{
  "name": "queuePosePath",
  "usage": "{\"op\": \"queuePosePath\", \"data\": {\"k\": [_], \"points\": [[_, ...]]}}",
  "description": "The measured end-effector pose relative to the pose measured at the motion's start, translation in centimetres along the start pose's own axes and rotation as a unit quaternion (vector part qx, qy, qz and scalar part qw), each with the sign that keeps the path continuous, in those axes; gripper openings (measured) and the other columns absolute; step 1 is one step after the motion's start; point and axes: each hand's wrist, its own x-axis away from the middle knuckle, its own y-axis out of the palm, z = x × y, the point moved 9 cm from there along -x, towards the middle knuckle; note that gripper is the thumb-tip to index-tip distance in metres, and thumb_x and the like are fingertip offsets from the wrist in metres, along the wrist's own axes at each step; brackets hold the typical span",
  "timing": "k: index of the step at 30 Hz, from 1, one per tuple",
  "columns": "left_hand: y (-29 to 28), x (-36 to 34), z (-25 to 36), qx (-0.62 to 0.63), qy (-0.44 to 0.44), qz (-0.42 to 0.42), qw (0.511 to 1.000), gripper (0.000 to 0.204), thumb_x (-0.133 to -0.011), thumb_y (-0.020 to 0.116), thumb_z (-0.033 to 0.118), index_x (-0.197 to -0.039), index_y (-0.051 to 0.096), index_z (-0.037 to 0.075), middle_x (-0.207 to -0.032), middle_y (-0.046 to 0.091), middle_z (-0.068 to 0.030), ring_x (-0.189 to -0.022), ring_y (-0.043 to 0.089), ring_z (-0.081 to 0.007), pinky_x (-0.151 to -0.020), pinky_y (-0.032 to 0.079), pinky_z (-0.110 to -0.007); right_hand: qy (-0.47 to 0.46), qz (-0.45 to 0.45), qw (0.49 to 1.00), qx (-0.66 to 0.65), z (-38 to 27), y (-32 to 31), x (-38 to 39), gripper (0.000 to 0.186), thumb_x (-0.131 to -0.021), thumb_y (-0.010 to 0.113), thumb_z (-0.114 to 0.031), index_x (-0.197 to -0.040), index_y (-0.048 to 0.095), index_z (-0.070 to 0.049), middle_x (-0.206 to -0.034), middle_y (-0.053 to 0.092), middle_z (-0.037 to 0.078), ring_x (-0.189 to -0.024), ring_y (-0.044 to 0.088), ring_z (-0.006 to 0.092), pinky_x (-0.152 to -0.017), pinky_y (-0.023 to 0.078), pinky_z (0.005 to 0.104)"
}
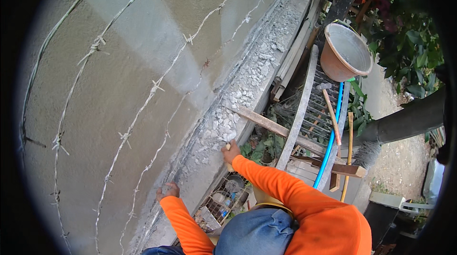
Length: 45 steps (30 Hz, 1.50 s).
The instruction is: The person applies and smooths wet plaster along the base of a concrete wall using a trowel and a wooden float. They repeatedly scoop plaster from a nearby bucket and spread it evenly along the wall edge while standing on a scaffold.
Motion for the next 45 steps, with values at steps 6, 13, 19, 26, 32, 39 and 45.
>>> {"op": "queuePosePath", "data": {"k": [6, 13, 19, 26, 32, 39, 45], "points": [[0.1, 1.0, -1.0, -0.004, -0.042, -0.006, 0.999, 0.084, -0.071, 0.076, 0.030, -0.139, 0.040, -0.003, -0.128, 0.042, -0.0241, -0.112, 0.052, -0.0359, -0.060, 0.063, -0.037, -0.070, -0.013, 0.997, 0.026, -0.3, -0.7, -0.9, 0.043, -0.088, 0.065, -0.015, -0.124, 0.043, -0.006, -0.084, 0.061, 0.017, -0.063, 0.060, 0.0295, -0.054, 0.050, 0.0422], [0.1, 1.7, -1.6, 0.039, -0.061, 0.018, 0.997, 0.081, -0.070, 0.076, 0.030, -0.138, 0.044, 0.000, -0.130, 0.040, -0.0232, -0.114, 0.051, -0.0350, -0.059, 0.063, -0.036, 0.001, -0.083, 0.995, -0.052, -0.3, -1.3, -0.1, 0.045, -0.093, 0.060, -0.012, -0.132, 0.040, -0.010, -0.068, 0.053, 0.009, -0.044, 0.051, 0.0201, -0.038, 0.044, 0.0380], [0.1, 1.1, -1.1, 0.017, -0.050, 0.038, 0.998, 0.085, -0.065, 0.074, 0.032, -0.136, 0.043, -0.002, -0.120, 0.046, -0.0232, -0.105, 0.052, -0.0339, -0.054, 0.060, -0.033, -0.028, -0.078, 0.996, -0.027, -1.5, -1.9, 2.0, 0.043, -0.094, 0.059, -0.011, -0.131, 0.039, -0.009, -0.072, 0.053, 0.007, -0.047, 0.053, 0.0194, -0.038, 0.042, 0.0379], [0.4, 0.7, -0.8, 0.033, -0.053, 0.060, 0.996, 0.088, -0.065, 0.075, 0.035, -0.137, 0.040, -0.002, -0.121, 0.044, -0.0231, -0.108, 0.050, -0.0329, -0.056, 0.060, -0.031, 0.005, -0.099, 0.994, -0.054, -4.3, -4.0, 5.1, 0.030, -0.093, 0.058, -0.013, -0.119, 0.042, -0.013, -0.071, 0.049, 0.005, -0.048, 0.051, 0.0176, -0.039, 0.043, 0.0365], [0.7, 1.0, -1.0, 0.048, -0.048, 0.056, 0.996, 0.085, -0.064, 0.077, 0.030, -0.137, 0.045, 0.001, -0.125, 0.043, -0.0232, -0.112, 0.050, -0.0335, -0.054, 0.060, -0.031, 0.066, -0.138, 0.977, -0.147, -8.9, -8.1, 8.0, 0.020, -0.095, 0.054, -0.011, -0.110, 0.042, -0.015, -0.070, 0.048, 0.004, -0.047, 0.049, 0.0168, -0.038, 0.042, 0.0373], [0.8, 0.9, -0.8, 0.085, -0.006, 0.098, 0.992, 0.089, -0.059, 0.082, 0.020, -0.139, 0.046, 0.006, -0.127, 0.042, -0.0221, -0.116, 0.050, -0.0360, -0.051, 0.060, -0.033, 0.034, -0.120, 0.959, -0.256, -22.6, -21.0, 10.5, 0.013, -0.095, 0.052, -0.013, -0.103, 0.042, -0.012, -0.074, 0.048, 0.004, -0.050, 0.047, 0.0159, -0.040, 0.042, 0.0345], [0.8, -0.3, -0.2, 0.113, 0.032, 0.108, 0.987, 0.096, -0.060, 0.089, 0.016, -0.140, 0.040, -0.002, -0.137, 0.041, -0.0214, -0.115, 0.055, -0.0356, -0.059, 0.062, -0.042, -0.046, -0.089, 0.937, -0.335, -33.7, -39.3, 7.4, 0.013, -0.094, 0.055, -0.020, -0.089, 0.049, -0.010, -0.072, 0.051, 0.000, -0.049, 0.045, 0.0095, -0.042, 0.043, 0.0247]]}}
